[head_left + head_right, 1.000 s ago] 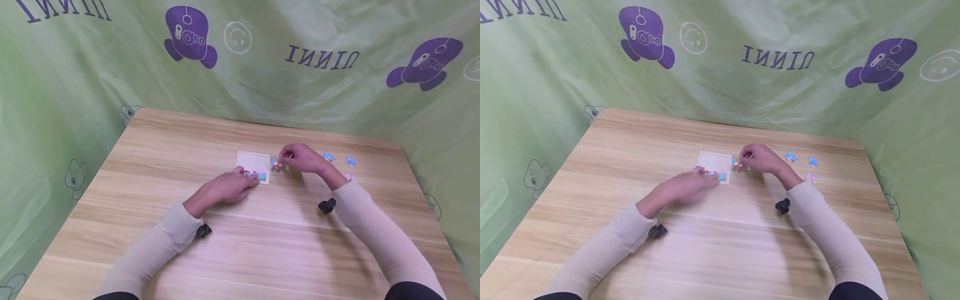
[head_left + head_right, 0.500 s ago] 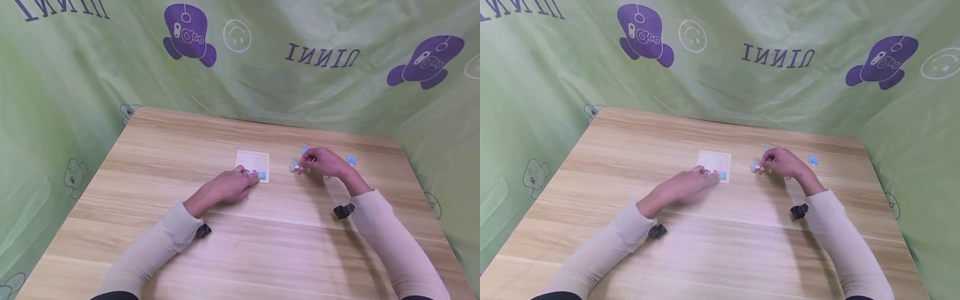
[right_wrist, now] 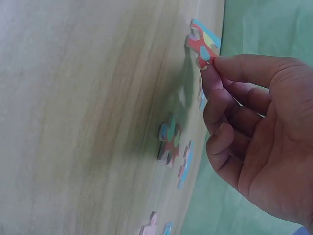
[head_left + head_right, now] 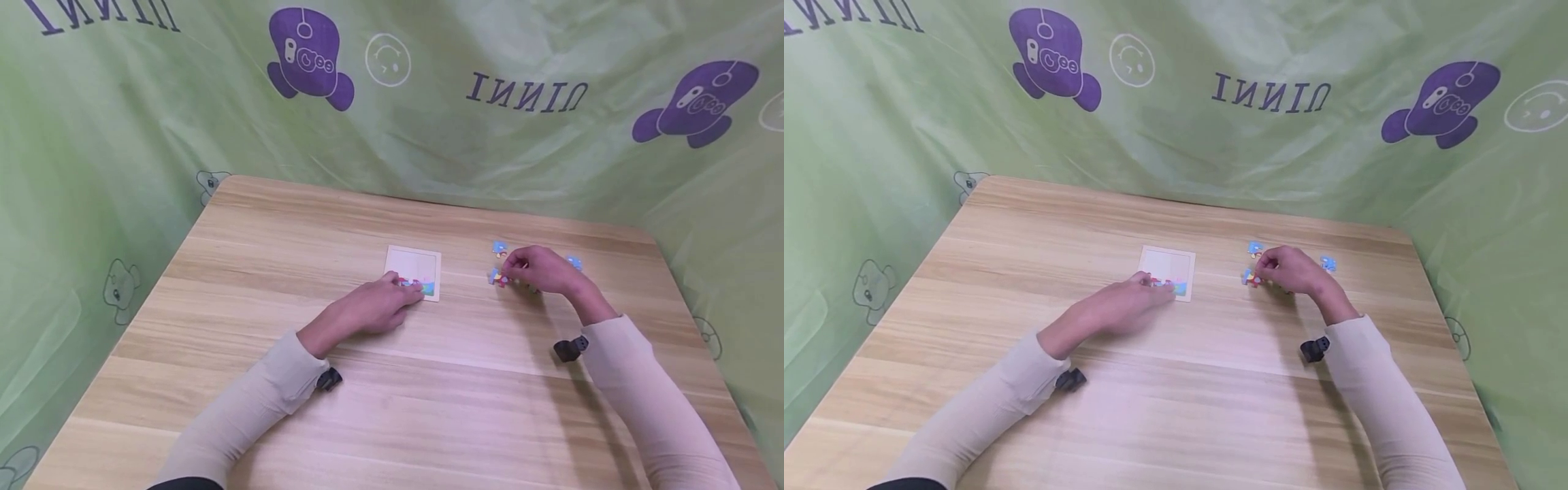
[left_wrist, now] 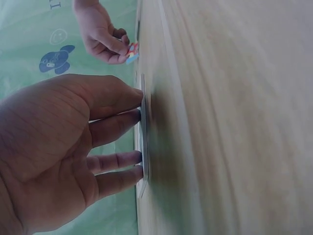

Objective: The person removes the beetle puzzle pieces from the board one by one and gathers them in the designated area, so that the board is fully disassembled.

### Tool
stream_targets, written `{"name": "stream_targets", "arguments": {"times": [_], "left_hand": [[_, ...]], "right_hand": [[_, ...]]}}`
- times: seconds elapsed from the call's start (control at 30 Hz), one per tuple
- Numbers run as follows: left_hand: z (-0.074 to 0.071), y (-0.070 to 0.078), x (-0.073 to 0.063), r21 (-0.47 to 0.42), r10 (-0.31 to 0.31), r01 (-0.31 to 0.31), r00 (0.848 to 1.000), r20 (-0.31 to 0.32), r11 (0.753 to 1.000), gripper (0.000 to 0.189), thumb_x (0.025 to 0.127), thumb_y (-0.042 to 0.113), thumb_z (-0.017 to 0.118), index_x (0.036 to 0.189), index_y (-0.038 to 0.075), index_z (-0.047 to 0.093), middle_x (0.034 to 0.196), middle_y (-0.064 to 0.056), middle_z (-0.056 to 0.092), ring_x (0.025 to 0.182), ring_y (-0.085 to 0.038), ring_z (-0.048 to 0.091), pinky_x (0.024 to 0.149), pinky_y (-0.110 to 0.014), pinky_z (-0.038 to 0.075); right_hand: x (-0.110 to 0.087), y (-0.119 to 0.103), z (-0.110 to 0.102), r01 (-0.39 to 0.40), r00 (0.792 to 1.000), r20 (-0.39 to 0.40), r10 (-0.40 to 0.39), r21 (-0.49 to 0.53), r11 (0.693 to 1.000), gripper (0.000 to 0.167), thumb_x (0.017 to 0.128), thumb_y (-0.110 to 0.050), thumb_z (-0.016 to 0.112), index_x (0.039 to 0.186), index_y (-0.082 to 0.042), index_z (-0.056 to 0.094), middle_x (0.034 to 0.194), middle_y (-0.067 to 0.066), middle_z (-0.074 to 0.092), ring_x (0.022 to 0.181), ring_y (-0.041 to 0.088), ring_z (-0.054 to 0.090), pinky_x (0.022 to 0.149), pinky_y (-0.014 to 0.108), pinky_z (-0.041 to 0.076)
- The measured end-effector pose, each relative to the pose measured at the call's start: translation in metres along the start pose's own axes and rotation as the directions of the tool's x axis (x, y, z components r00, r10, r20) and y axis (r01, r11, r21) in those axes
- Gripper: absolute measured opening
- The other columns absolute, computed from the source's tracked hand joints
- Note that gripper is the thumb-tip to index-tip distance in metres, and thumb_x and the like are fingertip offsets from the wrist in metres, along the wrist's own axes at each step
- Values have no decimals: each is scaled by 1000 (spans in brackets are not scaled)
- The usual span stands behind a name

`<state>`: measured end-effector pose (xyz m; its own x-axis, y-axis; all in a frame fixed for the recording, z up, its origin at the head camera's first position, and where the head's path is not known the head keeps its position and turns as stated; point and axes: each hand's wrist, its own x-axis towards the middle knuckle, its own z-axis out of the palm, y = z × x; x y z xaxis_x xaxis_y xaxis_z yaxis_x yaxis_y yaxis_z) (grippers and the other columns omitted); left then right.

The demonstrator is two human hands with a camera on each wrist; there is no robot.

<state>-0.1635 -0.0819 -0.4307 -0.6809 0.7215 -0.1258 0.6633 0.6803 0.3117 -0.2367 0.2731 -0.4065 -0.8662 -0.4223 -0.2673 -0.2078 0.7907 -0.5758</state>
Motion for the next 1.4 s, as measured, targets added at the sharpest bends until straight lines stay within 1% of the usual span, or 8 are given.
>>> {"name": "stream_targets", "arguments": {"times": [0.23,0.47,0.7,0.87,0.97,1.1,1.2,1.4], "left_hand": [[-1,0,-2,-22,-6,6,1000,9,1000,49,105,16,55,153,19,53,160,2,42,130,-31,45,92,-47,53],[0,0,-4,-21,1,-1,1000,5,1000,49,105,16,56,153,18,52,160,1,42,134,-34,43,95,-49,52],[2,-1,-5,0,13,-13,1000,-16,1000,49,104,15,57,153,19,53,159,1,43,137,-35,42,100,-48,49],[2,-1,-4,-3,14,-14,1000,-13,1000,49,104,15,57,153,17,53,159,0,43,138,-35,41,104,-48,47],[3,-2,-4,-12,11,-11,1000,-5,1000,50,104,14,57,154,14,51,160,-2,42,141,-36,39,112,-46,40],[2,-5,-3,-27,10,-11,1000,-21,1000,51,104,14,58,153,6,48,160,-8,41,144,-34,39,119,-41,30],[0,-7,-5,-38,14,-15,999,-40,999,45,104,14,58,147,1,54,157,-13,45,144,-31,41,119,-39,29],[-3,-9,-7,-57,12,-14,999,-30,998,38,105,14,58,140,0,62,154,-15,49,147,-30,38,119,-40,28]], "right_hand": [[3,2,5,-7,1000,-12,6,-16,1000,10,102,-11,65,101,-4,71,90,8,66,67,18,53,55,29,47],[7,3,8,10,1000,-28,-12,-62,998,9,100,-10,65,99,-4,72,88,5,66,73,19,54,62,32,46],[7,3,8,8,999,-40,-10,-62,998,12,101,-10,63,104,-5,73,94,7,67,75,21,56,60,33,49],[5,-2,10,50,996,-74,-53,-53,997,12,101,-10,64,104,-5,74,96,6,69,83,22,61,66,32,51],[4,-8,13,85,993,-82,-89,-52,995,10,101,-10,65,103,-5,74,94,5,71,85,21,62,72,33,52],[2,-18,19,112,991,-75,-114,-29,993,9,101,-10,64,101,-6,73,92,6,70,81,22,63,71,34,52],[2,-27,23,142,987,-70,-144,-30,989,9,101,-11,65,101,-6,73,93,6,69,80,21,63,69,34,52],[7,-43,31,215,974,-62,-218,-60,975,9,101,-10,66,103,-6,74,94,5,71,84,19,63,73,37,53]]}}
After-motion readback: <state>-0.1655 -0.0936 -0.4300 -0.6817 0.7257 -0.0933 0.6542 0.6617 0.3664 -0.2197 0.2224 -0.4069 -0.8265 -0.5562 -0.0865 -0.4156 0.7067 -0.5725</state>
